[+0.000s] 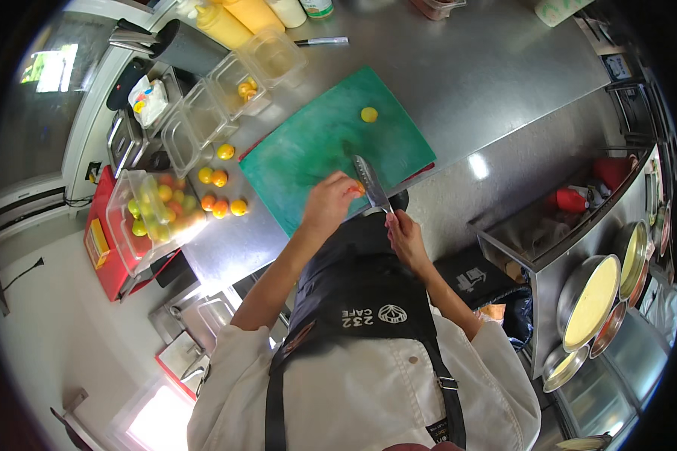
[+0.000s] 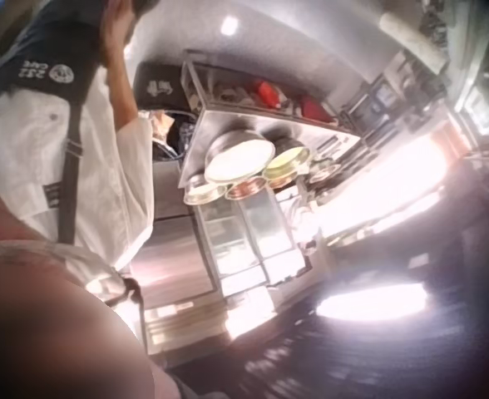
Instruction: The person washes small tomatoes under running water, then places them on a green cutting board. Using a knife, the person slices the tomatoes into thin rounds and transfers the slices into a clear plastic container.
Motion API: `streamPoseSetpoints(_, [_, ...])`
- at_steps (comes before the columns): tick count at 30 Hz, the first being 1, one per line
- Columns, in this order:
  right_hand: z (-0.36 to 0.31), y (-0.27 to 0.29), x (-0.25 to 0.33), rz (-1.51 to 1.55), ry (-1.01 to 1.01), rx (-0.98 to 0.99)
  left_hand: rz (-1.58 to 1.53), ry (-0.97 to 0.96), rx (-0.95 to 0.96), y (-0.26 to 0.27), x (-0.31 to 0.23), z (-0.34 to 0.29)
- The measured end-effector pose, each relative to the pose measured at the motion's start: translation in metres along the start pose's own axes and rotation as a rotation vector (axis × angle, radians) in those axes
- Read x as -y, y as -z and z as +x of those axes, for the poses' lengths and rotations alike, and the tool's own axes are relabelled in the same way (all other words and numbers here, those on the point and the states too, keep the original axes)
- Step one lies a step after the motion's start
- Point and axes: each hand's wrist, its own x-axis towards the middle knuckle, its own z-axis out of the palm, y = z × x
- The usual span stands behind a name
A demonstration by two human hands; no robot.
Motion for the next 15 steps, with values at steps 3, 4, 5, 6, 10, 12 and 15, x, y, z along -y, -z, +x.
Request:
streamPoseSetpoints(3, [-0.0025,0.0007,0.0016,0.013,-0.015,0.009,0.013,-0.052,-0.021,-0.0015,0.002,0.0009])
streamPoseSetpoints(4, [-0.0032,0.0008,0.0018,0.055,0.056,0.027,0.011,-0.058,-0.024,-0.002,0.0023,0.0008])
streamPoseSetpoints(5, [-0.0052,0.0008,0.0014,0.038,-0.046,0.025,0.019,-0.05,-0.027,-0.0022,0.0022,0.0001])
streamPoseSetpoints(6, [-0.0062,0.0005,0.001,0.058,-0.063,0.043,0.031,-0.038,-0.035,-0.0026,0.0021,-0.0003])
streamPoseSetpoints(10, [-0.0085,-0.0033,-0.0015,0.014,-0.125,0.018,0.049,-0.085,-0.058,-0.0033,0.002,-0.002])
streamPoseSetpoints(12, [-0.0072,-0.006,-0.0006,0.091,-0.008,0.029,-0.001,-0.069,-0.039,-0.0035,0.003,-0.0011])
streamPoseSetpoints(15, [-0.0072,-0.0086,0.0039,0.107,-0.051,0.076,-0.004,-0.056,-0.028,-0.0036,0.0046,0.0007])
